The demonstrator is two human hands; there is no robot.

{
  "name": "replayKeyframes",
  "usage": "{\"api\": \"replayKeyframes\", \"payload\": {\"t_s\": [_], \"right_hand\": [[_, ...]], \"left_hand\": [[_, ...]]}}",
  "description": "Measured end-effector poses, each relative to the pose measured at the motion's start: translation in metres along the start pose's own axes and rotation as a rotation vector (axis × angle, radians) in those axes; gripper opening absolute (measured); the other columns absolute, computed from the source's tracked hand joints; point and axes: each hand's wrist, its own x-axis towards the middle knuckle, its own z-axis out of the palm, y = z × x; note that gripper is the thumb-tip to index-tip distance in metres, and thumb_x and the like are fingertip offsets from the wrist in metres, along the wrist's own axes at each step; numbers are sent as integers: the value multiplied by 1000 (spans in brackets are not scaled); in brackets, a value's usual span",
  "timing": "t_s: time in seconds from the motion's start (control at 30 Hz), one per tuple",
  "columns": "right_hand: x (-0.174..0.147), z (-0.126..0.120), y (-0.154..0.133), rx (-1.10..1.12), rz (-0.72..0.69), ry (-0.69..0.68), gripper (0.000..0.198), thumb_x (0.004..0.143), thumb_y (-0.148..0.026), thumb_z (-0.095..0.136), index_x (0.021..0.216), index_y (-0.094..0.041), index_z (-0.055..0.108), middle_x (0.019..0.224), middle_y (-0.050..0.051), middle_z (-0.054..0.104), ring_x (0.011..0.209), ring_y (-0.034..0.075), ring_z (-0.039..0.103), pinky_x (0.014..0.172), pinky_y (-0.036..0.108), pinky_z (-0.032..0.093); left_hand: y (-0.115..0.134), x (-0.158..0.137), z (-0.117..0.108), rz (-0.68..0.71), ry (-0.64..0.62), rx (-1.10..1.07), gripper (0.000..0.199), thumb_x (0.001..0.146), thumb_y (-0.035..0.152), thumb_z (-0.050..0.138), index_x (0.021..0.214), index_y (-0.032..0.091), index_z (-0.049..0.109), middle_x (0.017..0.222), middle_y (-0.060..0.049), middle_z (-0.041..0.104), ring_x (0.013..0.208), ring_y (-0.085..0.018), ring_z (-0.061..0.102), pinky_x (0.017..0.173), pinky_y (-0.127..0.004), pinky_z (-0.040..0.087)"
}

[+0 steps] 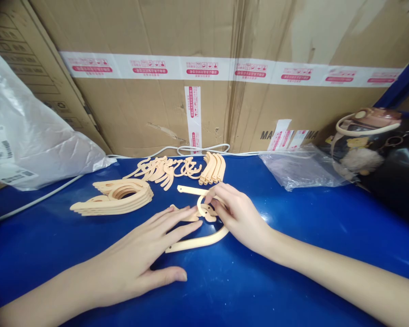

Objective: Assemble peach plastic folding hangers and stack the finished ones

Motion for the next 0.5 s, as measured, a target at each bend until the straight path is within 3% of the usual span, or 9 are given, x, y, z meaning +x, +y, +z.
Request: {"api": "replayKeyframes", "payload": {"t_s": [0.17, 0.33, 0.5], "right_hand": [[0, 1, 6, -127, 46, 26, 19, 89, -6, 43, 91, -22, 53, 93, 2, 62, 87, 19, 57, 76, 34, 43], [1, 2, 11, -282, 70, 11, 22, 88, -4, 41, 94, -23, 52, 95, 1, 63, 89, 20, 56, 78, 36, 38], [2, 0, 14, -332, 44, -46, 20, 92, -9, 39, 88, -22, 54, 95, 4, 63, 90, 21, 55, 78, 37, 38]], "left_hand": [[2, -1, -2, -51, 48, 115, 60, 94, 55, 39, 142, 21, 35, 147, -10, 40, 129, -29, 42, 104, -48, 35], [5, 0, -5, -134, 173, 321, 40, 97, 40, 40, 127, 16, 51, 109, -9, 64, 93, -26, 62, 77, -41, 50], [4, 1, -7, -173, 173, 452, 23, 95, 30, 46, 106, 18, 62, 89, -5, 62, 76, -23, 63, 64, -38, 50]]}}
